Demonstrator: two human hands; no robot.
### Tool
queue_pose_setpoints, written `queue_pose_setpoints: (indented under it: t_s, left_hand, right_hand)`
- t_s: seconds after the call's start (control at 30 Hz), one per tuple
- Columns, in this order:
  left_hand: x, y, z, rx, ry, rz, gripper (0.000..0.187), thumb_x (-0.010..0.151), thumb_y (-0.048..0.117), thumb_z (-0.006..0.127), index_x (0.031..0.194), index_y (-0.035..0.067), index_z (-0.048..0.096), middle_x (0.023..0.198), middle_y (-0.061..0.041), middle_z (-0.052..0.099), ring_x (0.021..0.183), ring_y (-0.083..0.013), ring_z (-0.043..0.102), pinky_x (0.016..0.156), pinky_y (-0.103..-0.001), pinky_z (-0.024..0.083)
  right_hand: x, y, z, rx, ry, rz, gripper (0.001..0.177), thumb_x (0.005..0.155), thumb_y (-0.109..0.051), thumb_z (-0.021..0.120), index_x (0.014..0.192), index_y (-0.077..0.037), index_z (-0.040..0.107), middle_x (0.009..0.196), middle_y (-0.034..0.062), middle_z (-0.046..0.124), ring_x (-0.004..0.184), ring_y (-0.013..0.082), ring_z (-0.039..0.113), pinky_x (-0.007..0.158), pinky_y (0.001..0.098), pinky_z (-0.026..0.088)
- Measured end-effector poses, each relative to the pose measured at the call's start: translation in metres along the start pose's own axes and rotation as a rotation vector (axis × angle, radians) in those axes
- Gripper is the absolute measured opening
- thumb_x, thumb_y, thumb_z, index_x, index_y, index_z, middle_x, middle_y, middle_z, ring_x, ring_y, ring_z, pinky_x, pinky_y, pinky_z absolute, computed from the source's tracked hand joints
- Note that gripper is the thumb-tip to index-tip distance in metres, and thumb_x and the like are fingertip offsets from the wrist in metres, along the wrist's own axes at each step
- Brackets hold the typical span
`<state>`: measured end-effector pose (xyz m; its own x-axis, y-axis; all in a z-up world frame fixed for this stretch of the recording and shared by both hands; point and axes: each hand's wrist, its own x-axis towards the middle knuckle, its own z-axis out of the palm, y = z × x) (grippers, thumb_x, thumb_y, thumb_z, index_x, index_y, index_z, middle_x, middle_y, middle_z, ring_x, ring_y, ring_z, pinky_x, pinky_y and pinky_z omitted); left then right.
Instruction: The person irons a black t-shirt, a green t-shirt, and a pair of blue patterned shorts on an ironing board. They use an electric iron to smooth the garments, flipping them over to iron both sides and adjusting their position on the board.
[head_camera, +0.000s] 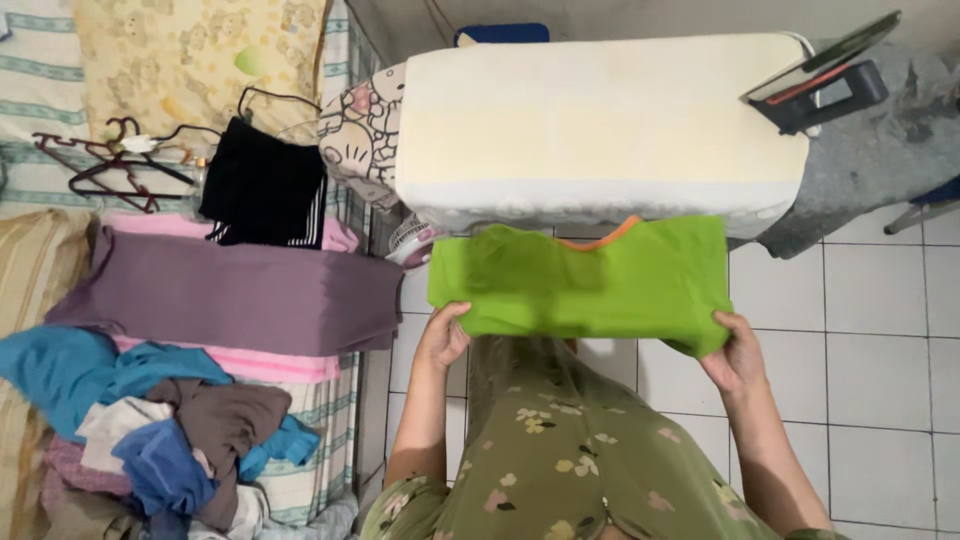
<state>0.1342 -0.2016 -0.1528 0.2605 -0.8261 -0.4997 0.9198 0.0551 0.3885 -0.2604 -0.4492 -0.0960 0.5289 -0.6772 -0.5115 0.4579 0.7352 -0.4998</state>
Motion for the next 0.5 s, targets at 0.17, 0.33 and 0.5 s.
queue_pose_setpoints:
  t_s: [0.17, 0.33, 0.5]
  left_hand:
    - [0.061, 0.049, 0.017, -0.004, -0.434, 0.275, 0.06, 0.088, -0.009, 0.066, 0.145, -0.001, 0.049, 0.133, -0.013, 0.063, 0.121, -0.0262, 0.061, 0.104, -0.041, 0.049]
    - [0.161, 0.136, 0.081, 0.058, -0.284, 0.344, 0.063, 0.081, 0.002, 0.069, 0.14, -0.001, 0.048, 0.132, -0.015, 0.06, 0.119, -0.0272, 0.063, 0.1, -0.039, 0.053]
    - [0.267, 0.154, 0.09, 0.314, 0.017, 0.202, 0.057, 0.11, 0.029, 0.072, 0.144, -0.009, 0.048, 0.108, -0.021, 0.055, 0.089, -0.0241, 0.05, 0.072, -0.03, 0.036]
  right_hand:
    - [0.037, -0.061, 0.03, 0.136, -0.242, -0.17, 0.046, 0.108, -0.021, 0.063, 0.137, 0.011, 0.05, 0.133, 0.0245, 0.062, 0.121, 0.0336, 0.063, 0.102, 0.0424, 0.052]
    - [0.136, -0.107, 0.115, -0.067, -0.185, -0.443, 0.051, 0.094, -0.013, 0.063, 0.142, 0.002, 0.054, 0.137, 0.0157, 0.062, 0.126, 0.0291, 0.063, 0.108, 0.04, 0.054]
    - [0.248, -0.099, 0.154, -0.282, 0.07, -0.394, 0.049, 0.098, -0.034, 0.062, 0.134, -0.002, 0.056, 0.134, 0.0128, 0.062, 0.121, 0.024, 0.063, 0.101, 0.0382, 0.054]
